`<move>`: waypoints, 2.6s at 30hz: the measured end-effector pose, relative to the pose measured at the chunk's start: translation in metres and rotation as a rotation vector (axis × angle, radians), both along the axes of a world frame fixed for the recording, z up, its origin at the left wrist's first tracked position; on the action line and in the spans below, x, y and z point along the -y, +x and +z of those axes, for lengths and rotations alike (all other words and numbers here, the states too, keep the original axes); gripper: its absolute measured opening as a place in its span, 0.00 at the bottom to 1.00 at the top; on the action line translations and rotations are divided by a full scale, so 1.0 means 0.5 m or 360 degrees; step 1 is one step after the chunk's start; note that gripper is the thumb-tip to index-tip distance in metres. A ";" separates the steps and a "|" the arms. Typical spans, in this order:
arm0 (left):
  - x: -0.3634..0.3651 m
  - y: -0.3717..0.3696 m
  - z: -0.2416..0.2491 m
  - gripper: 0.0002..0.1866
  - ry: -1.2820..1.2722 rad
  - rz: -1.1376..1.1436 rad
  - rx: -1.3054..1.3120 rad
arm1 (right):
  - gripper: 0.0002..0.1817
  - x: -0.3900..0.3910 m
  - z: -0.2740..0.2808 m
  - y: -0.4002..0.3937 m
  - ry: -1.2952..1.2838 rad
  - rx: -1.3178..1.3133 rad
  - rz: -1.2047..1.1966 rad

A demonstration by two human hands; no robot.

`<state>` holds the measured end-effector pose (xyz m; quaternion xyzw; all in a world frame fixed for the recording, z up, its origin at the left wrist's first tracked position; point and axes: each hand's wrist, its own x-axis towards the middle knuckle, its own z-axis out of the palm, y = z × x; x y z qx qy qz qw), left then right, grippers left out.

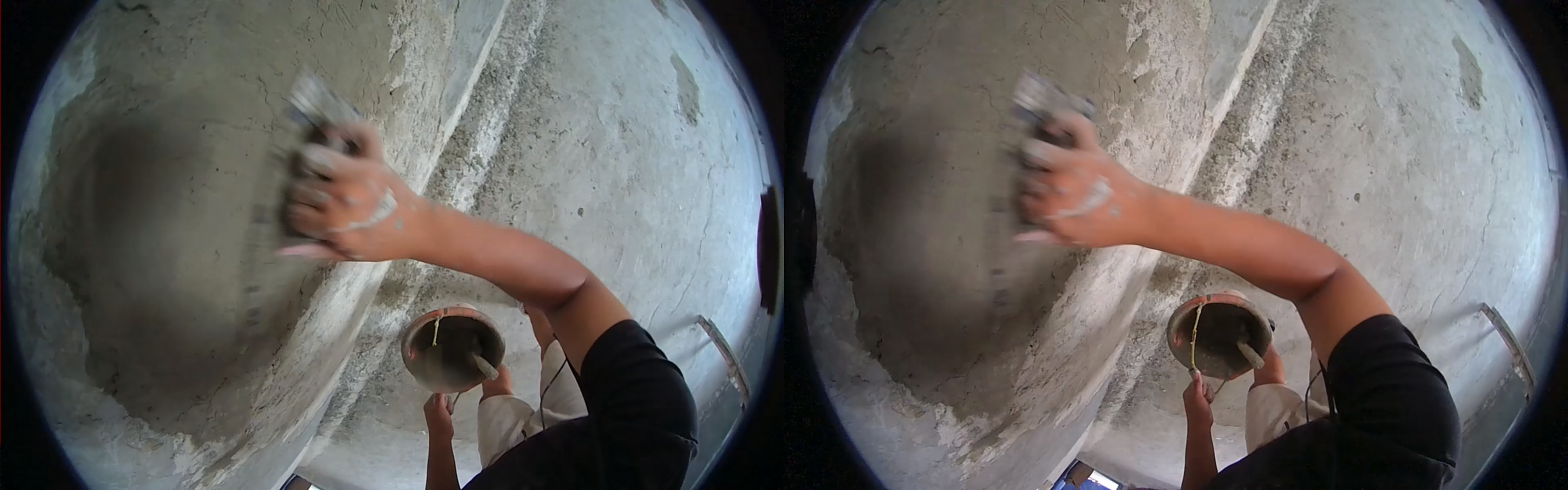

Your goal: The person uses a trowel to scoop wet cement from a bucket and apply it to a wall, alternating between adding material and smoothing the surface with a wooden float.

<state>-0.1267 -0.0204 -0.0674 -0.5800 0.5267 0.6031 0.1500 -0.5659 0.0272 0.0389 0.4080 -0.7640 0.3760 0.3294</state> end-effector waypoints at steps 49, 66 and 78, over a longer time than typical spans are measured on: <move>-0.101 -0.089 -0.044 0.22 -0.0029 -0.0228 0.0028 | 0.28 -0.480 -0.892 0.242 0.1242 0.2116 -0.0555; -0.026 0.015 0.309 0.20 0.0172 -0.0629 -0.0826 | 0.20 -0.816 -0.401 0.892 0.0951 0.2614 -0.0789; -0.008 0.164 0.596 0.15 0.0593 -0.1142 -0.1798 | 0.15 -0.339 0.300 0.983 0.0559 0.1551 -0.0029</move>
